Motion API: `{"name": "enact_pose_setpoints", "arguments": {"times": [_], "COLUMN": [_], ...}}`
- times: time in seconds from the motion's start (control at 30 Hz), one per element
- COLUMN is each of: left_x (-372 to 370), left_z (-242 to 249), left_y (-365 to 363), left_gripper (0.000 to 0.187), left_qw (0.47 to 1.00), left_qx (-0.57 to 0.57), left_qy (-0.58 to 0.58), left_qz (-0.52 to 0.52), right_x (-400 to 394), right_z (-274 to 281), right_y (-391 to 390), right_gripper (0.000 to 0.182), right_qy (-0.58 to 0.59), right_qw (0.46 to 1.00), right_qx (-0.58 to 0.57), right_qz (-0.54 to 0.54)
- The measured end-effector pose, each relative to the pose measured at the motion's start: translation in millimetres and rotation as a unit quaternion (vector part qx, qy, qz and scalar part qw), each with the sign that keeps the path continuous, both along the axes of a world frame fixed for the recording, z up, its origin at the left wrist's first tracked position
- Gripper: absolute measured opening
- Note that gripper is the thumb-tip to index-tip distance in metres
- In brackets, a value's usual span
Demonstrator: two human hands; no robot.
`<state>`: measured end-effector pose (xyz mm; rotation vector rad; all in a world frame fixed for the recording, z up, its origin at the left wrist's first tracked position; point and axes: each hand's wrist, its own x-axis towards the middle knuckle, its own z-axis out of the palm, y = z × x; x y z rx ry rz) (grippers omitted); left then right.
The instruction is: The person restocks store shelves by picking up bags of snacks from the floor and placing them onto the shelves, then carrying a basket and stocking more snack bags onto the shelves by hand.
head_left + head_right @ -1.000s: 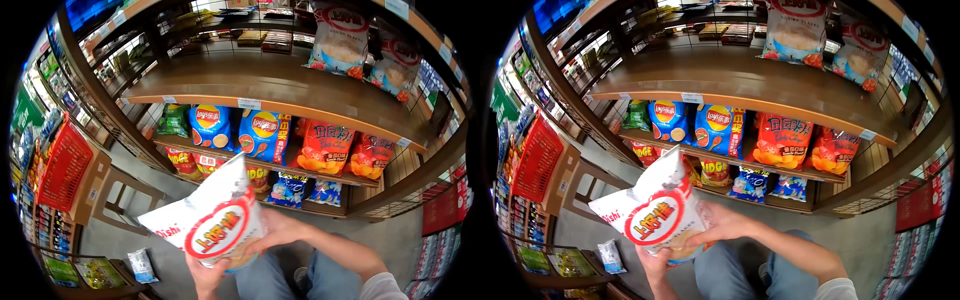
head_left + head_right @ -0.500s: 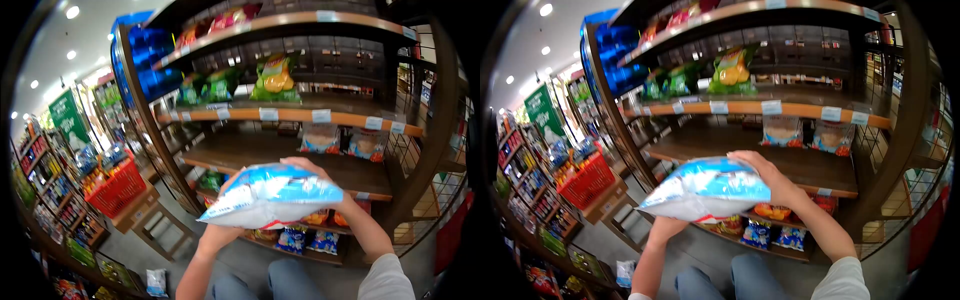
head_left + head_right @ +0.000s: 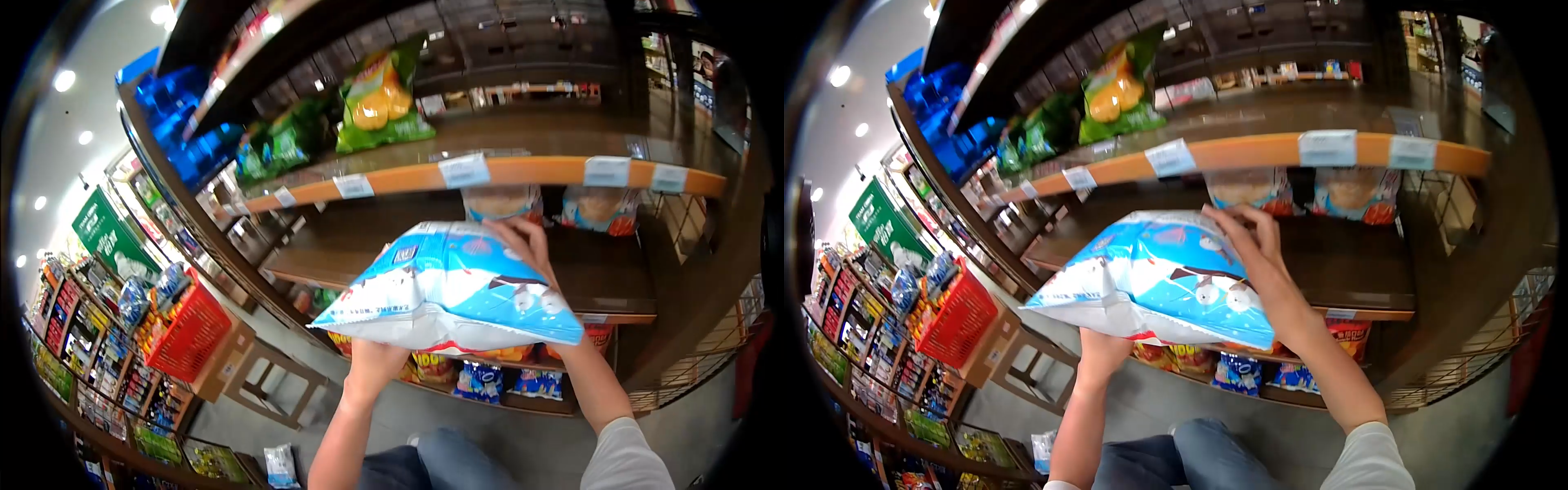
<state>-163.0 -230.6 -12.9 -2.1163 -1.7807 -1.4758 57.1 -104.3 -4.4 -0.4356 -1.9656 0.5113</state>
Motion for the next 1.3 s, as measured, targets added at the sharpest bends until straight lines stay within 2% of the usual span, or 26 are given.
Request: {"name": "enact_pose_setpoints", "arguments": {"times": [0.1, 0.13, 0.17, 0.2, 0.27, 0.4, 0.43, 0.53, 0.6, 0.67, 0.73, 0.83, 0.93, 1.0, 1.1, 1.2, 1.27, 1.3], "left_x": [1.1, 3.7, 9.4, 16.3, 25.2, 23.8, 28.0, 29.7, 31.1, 30.5, 31.9, 39.9, 31.8, 39.4, 47.8, 64.0, 79.7, 87.1], "left_z": [-16.4, -19.4, -20.1, -21.1, -17.5, -9.8, -10.3, -19.4, -18.0, -14.1, -16.4, -24.7, -26.8, -20.6, -19.5, -19.7, -9.7, -7.4], "left_y": [11.9, 18.1, 24.2, 28.7, 41.8, 57.9, 60.2, 64.2, 63.0, 55.9, 53.2, 52.6, 51.3, 53.5, 50.8, 52.7, 56.1, 62.6], "left_gripper": [0.035, 0.033, 0.033, 0.032, 0.029, 0.027, 0.026, 0.025, 0.027, 0.037, 0.039, 0.026, 0.024, 0.024, 0.025, 0.023, 0.023, 0.024], "left_qw": [0.999, 0.998, 0.993, 0.978, 0.961, 0.972, 0.970, 0.969, 0.969, 0.972, 0.975, 0.969, 0.983, 0.980, 0.976, 0.979, 0.978, 0.981], "left_qx": [0.039, 0.057, 0.073, 0.085, 0.093, 0.096, 0.080, 0.041, 0.061, -0.002, -0.031, 0.044, 0.031, 0.044, 0.002, 0.045, 0.014, 0.034], "left_qy": [0.004, 0.003, -0.089, -0.183, -0.257, -0.174, -0.203, -0.216, -0.202, -0.187, -0.167, -0.220, -0.164, -0.173, -0.176, -0.132, -0.099, -0.054], "left_qz": [0.006, 0.004, -0.022, -0.048, -0.037, -0.125, -0.111, -0.110, -0.125, -0.145, -0.140, -0.104, -0.073, -0.088, -0.126, -0.147, -0.182, -0.182], "right_x": [-5.2, -5.9, -6.6, -2.1, 6.8, 33.9, 38.5, 33.7, 23.0, 20.5, 19.0, 18.6, 18.1, 17.8, 28.2, 43.6, 54.2, 62.8], "right_z": [-5.6, -6.9, -8.6, -14.6, -31.0, -61.8, -65.0, -52.5, -36.7, -37.4, -36.3, -36.0, -28.1, -25.6, -19.6, -24.1, -21.2, -24.0], "right_y": [-5.9, -6.3, -6.7, -6.6, -4.3, -5.3, -4.4, -7.4, -6.1, 2.0, 1.7, -0.7, -3.7, -7.3, -24.4, -38.7, -43.6, -40.4], "right_gripper": [0.067, 0.062, 0.057, 0.056, 0.053, 0.048, 0.047, 0.042, 0.035, 0.039, 0.036, 0.039, 0.045, 0.048, 0.053, 0.060, 0.061, 0.065], "right_qy": [-0.026, 0.023, 0.073, 0.065, 0.015, -0.078, -0.085, -0.059, -0.018, 0.029, -0.001, -0.006, -0.033, -0.003, 0.009, 0.103, 0.190, 0.175], "right_qw": [0.997, 0.996, 0.993, 0.992, 0.991, 0.980, 0.978, 0.978, 0.977, 0.980, 0.976, 0.978, 0.981, 0.980, 0.978, 0.969, 0.959, 0.962], "right_qx": [-0.017, -0.030, -0.041, -0.046, -0.050, -0.056, -0.055, -0.068, -0.102, -0.107, -0.121, -0.098, -0.107, -0.088, -0.061, -0.152, -0.133, -0.117], "right_qz": [-0.071, -0.076, -0.080, -0.094, -0.125, -0.174, -0.181, -0.190, -0.189, -0.165, -0.181, -0.185, -0.161, -0.176, -0.200, -0.167, -0.162, -0.171]}}
